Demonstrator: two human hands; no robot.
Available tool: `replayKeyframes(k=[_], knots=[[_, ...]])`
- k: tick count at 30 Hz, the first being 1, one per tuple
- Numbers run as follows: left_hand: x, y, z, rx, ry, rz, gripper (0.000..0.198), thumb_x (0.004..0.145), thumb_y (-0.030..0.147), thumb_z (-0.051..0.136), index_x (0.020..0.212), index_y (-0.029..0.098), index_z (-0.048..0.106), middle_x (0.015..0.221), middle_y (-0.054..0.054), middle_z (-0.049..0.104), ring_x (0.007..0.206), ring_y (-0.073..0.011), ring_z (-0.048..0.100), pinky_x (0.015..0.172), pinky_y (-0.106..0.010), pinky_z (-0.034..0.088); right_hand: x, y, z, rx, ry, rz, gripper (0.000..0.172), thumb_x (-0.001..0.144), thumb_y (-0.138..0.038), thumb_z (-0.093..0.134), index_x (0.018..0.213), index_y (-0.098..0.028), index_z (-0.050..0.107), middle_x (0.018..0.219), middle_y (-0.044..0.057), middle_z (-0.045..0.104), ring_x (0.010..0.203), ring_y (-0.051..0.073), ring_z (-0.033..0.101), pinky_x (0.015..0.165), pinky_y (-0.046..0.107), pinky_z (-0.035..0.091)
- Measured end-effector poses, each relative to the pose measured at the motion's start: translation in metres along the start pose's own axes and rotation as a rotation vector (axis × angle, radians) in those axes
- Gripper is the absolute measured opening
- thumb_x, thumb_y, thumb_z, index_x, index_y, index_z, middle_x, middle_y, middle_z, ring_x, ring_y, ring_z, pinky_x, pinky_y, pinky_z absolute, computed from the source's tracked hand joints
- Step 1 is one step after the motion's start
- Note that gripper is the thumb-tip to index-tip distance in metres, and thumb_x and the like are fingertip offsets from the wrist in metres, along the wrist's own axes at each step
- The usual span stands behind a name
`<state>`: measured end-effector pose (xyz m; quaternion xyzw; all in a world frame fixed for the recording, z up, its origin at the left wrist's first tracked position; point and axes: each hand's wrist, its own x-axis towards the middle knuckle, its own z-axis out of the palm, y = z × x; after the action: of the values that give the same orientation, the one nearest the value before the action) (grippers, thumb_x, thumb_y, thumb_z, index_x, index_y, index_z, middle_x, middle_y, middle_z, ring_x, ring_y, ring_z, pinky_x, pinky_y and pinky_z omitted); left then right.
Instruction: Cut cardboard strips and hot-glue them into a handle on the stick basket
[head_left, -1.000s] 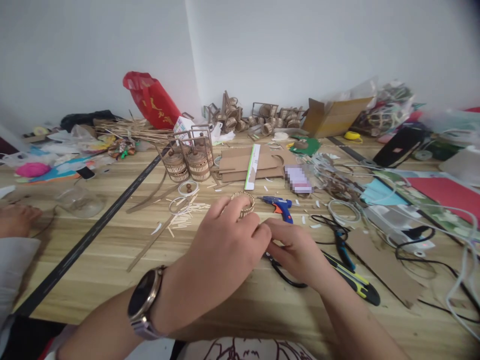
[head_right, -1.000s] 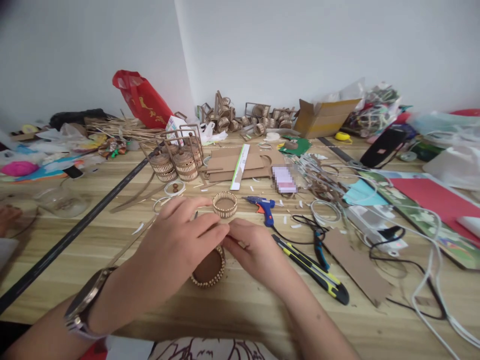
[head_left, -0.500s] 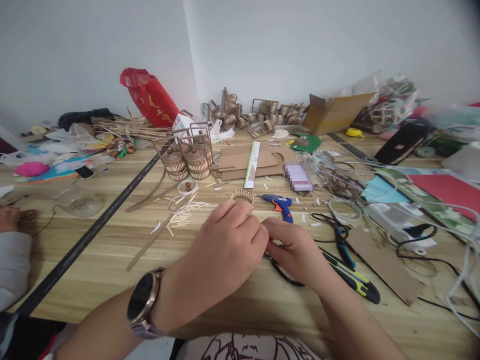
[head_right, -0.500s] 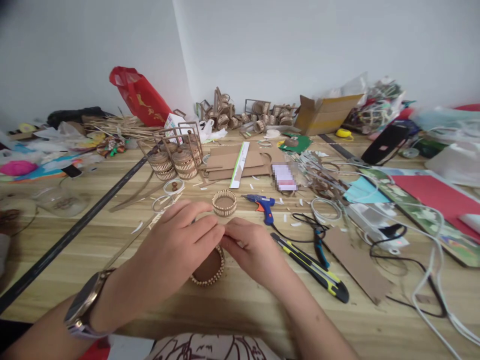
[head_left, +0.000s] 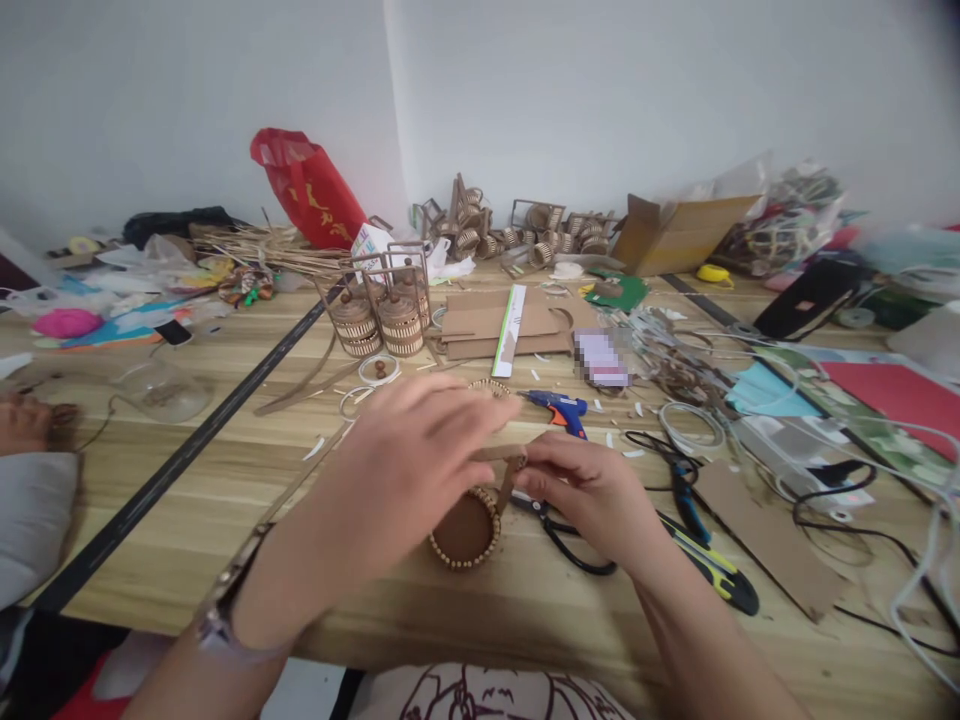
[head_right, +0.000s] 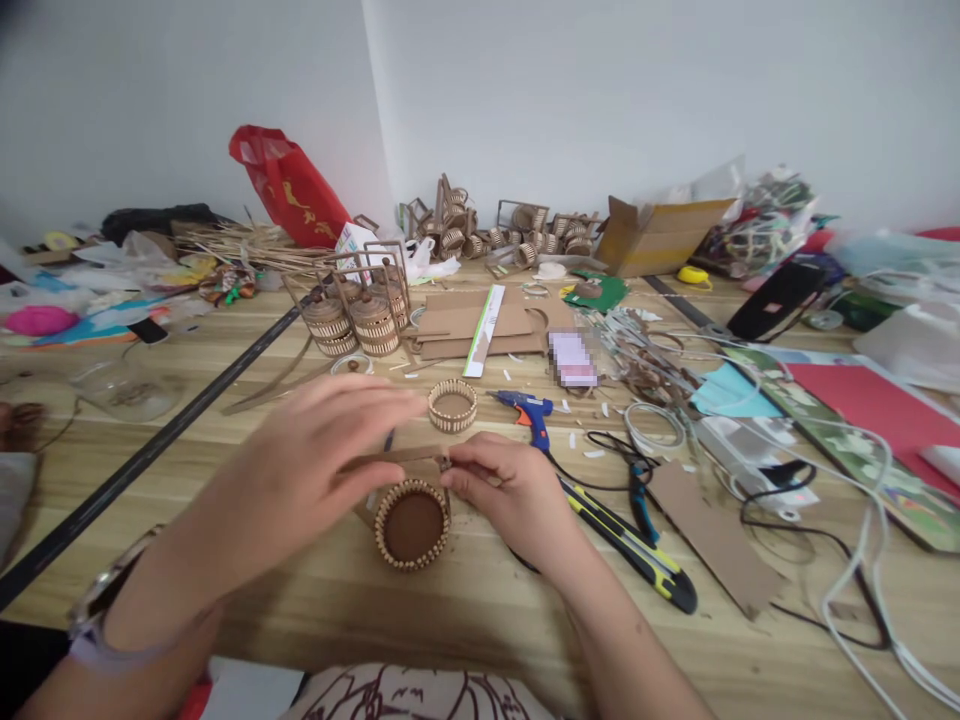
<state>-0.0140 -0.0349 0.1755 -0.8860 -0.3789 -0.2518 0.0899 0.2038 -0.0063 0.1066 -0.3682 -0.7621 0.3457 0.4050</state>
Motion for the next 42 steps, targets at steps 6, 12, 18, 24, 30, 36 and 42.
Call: replayKeyframes(k=[6, 12, 18, 24, 30, 36, 42], knots=[[-0.043, -0.017, 0.005, -0.291, -0.045, -0.376, 0.046, 0.092, 0.057, 0.055, 0.122, 0.022, 0.061, 0.121, -0.007, 0.069, 0.113, -0.0253, 0.063, 0.096, -0.038, 0.050, 0.001, 0.001, 0.000, -0.001, -0.014, -0.006, 0.015, 0.085, -0.029, 0.065, 0.080, -0.020, 0.076, 0.070, 0.001, 0.067, 0.062, 0.013, 0.059, 0.058, 0.022, 0.047], [-0.059, -0.001, 0.030, -0.578, -0.051, -0.689, 0.040, 0.088, 0.049, 0.064, 0.122, 0.027, 0.063, 0.111, -0.002, 0.074, 0.105, -0.0233, 0.067, 0.082, -0.032, 0.054, 0.002, 0.003, -0.007, -0.054, -0.001, -0.001, 0.017, 0.086, -0.032, 0.065, 0.082, -0.020, 0.076, 0.068, 0.002, 0.066, 0.061, 0.014, 0.060, 0.055, 0.022, 0.047], [-0.057, -0.007, 0.032, -0.888, 0.002, -0.695, 0.046, 0.089, 0.054, 0.061, 0.126, 0.027, 0.062, 0.110, -0.005, 0.074, 0.107, -0.0236, 0.067, 0.072, -0.027, 0.054, 0.008, 0.007, -0.022, -0.097, -0.021, 0.007, 0.021, 0.086, -0.037, 0.066, 0.083, -0.020, 0.078, 0.070, 0.003, 0.069, 0.061, 0.015, 0.060, 0.056, 0.024, 0.047], [-0.019, -0.049, 0.058, -1.107, 0.058, -0.588, 0.032, 0.089, 0.041, 0.063, 0.109, 0.017, 0.069, 0.099, -0.008, 0.075, 0.097, -0.0202, 0.068, 0.089, -0.034, 0.052, 0.012, 0.009, -0.026, -0.044, -0.089, 0.028, 0.034, 0.085, -0.051, 0.066, 0.080, -0.019, 0.078, 0.070, 0.004, 0.068, 0.062, 0.016, 0.060, 0.057, 0.026, 0.048], [0.026, -0.056, 0.081, -1.302, -0.281, -0.281, 0.030, 0.081, 0.025, 0.072, 0.109, 0.015, 0.072, 0.091, -0.006, 0.071, 0.085, -0.0150, 0.065, 0.077, -0.027, 0.050, 0.011, 0.006, -0.026, -0.042, -0.123, -0.001, 0.036, 0.087, -0.052, 0.064, 0.083, -0.020, 0.079, 0.068, 0.003, 0.066, 0.061, 0.014, 0.059, 0.056, 0.025, 0.047], [0.048, -0.036, 0.076, -1.188, -0.308, -0.066, 0.015, 0.089, 0.020, 0.064, 0.097, 0.016, 0.076, 0.081, -0.001, 0.063, 0.075, -0.0106, 0.058, 0.074, -0.024, 0.046, 0.008, 0.008, -0.024, -0.019, -0.131, 0.025, 0.036, 0.089, -0.052, 0.062, 0.087, -0.019, 0.078, 0.075, 0.005, 0.069, 0.066, 0.015, 0.061, 0.059, 0.025, 0.048], [0.050, -0.034, 0.073, -1.169, -0.293, -0.031, 0.015, 0.091, 0.024, 0.062, 0.093, 0.016, 0.075, 0.083, -0.002, 0.062, 0.079, -0.0119, 0.059, 0.079, -0.025, 0.048, 0.008, 0.009, -0.021, 0.040, -0.116, 0.033, 0.034, 0.087, -0.049, 0.065, 0.084, -0.018, 0.078, 0.078, 0.006, 0.072, 0.072, 0.016, 0.065, 0.065, 0.026, 0.051]])
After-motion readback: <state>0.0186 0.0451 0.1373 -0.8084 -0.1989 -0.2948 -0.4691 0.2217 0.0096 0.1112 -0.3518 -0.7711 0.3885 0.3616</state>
